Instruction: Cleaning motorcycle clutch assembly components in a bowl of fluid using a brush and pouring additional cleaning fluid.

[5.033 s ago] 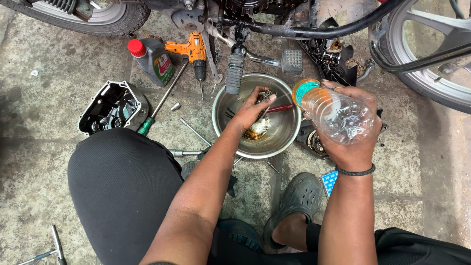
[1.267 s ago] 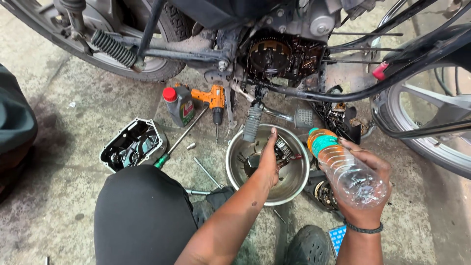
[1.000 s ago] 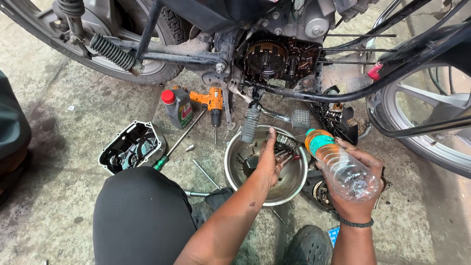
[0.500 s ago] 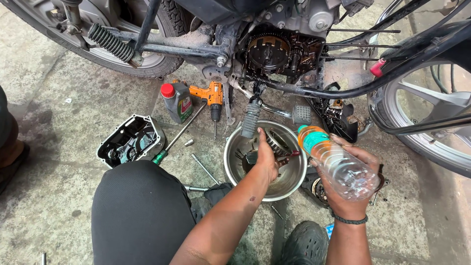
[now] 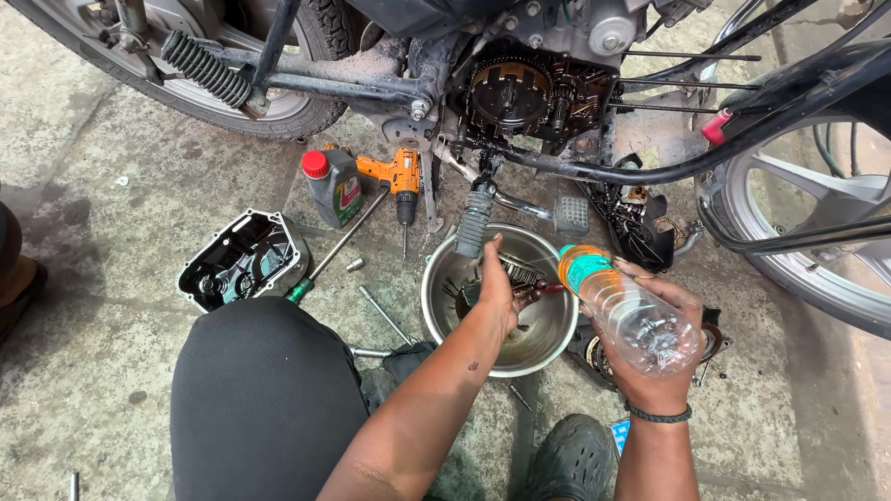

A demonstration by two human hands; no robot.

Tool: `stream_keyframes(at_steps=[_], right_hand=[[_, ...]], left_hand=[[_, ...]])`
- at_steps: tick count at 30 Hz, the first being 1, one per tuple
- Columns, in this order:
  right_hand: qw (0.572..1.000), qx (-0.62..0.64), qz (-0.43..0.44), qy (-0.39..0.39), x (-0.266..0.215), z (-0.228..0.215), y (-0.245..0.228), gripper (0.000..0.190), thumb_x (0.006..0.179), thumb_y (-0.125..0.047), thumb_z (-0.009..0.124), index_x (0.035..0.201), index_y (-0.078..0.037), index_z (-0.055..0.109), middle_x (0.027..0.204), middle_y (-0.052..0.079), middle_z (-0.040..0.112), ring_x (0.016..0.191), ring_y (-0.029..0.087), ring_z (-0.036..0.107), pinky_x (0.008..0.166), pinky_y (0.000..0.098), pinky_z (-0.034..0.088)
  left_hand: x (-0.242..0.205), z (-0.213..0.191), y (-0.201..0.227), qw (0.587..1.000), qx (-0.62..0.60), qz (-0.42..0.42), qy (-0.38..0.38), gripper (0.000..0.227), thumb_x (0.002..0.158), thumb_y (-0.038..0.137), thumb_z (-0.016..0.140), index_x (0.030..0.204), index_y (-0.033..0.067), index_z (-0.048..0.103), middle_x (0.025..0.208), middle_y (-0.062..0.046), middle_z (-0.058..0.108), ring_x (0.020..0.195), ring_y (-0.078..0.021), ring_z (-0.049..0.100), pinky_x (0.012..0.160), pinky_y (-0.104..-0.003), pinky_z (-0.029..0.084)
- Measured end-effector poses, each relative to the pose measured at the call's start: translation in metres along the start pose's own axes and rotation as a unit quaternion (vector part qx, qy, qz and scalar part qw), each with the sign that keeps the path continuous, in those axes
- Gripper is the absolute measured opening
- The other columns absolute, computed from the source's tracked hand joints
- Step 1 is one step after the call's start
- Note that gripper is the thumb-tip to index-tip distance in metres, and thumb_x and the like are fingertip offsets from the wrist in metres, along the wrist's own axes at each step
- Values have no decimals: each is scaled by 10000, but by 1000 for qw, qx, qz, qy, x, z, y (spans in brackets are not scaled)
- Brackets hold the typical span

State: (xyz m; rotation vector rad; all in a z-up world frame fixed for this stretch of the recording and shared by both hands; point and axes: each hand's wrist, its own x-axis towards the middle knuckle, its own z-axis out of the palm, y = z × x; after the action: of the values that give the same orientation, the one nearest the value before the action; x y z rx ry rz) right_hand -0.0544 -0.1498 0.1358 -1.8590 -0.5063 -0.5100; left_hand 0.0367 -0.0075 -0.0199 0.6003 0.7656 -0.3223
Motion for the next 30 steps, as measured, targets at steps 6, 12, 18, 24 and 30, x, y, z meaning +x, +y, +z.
stream_keyframes(at_steps=[6, 12, 18, 24, 30], right_hand=[[999, 49, 5, 2, -2, -1, -2, 618, 815, 23, 848, 1282, -46, 449, 1366, 239, 616, 1333, 295, 632, 1141, 434, 558], [1000, 13, -9, 13, 1, -4, -2, 621, 810, 12, 861, 1260, -40, 436, 1350, 245, 625, 1320, 298, 639, 1126, 439, 568], [998, -46, -17, 30, 4, -11, -2, 618, 821, -5, 881, 1254, -27, 440, 1326, 252, 648, 1284, 293, 654, 1133, 434, 566], [998, -49, -26, 23, 5, -13, -1, 593, 851, -12, 874, 1268, -30, 453, 1335, 235, 651, 1259, 271, 664, 1108, 411, 575], [998, -53, 5, 22, 3, -20, 6, 586, 838, -26, 883, 1255, -16, 472, 1314, 227, 670, 1246, 271, 678, 1106, 412, 584]], left_hand=[[7, -5, -2, 997, -52, 5, -55, 714, 828, 592, 596, 1335, 90, 568, 1097, -163, 705, 883, -278, 744, 721, -424, 653], [18, -15, -9, 981, 143, 129, -6, 683, 873, 491, 779, 1326, 6, 617, 1156, -162, 721, 984, -236, 742, 790, -352, 605], [28, -20, -6, 966, 182, 160, -87, 561, 801, 191, 830, 1274, -33, 629, 1074, -186, 761, 903, -218, 754, 751, -325, 616], [7, -12, 4, 943, 254, 193, -100, 692, 672, 270, 915, 1220, -53, 642, 1040, -184, 764, 844, -206, 765, 730, -321, 638], [-3, -6, 8, 927, 316, 204, 4, 976, 617, 553, 902, 1260, -106, 579, 1067, -208, 734, 866, -216, 767, 729, -337, 640]])
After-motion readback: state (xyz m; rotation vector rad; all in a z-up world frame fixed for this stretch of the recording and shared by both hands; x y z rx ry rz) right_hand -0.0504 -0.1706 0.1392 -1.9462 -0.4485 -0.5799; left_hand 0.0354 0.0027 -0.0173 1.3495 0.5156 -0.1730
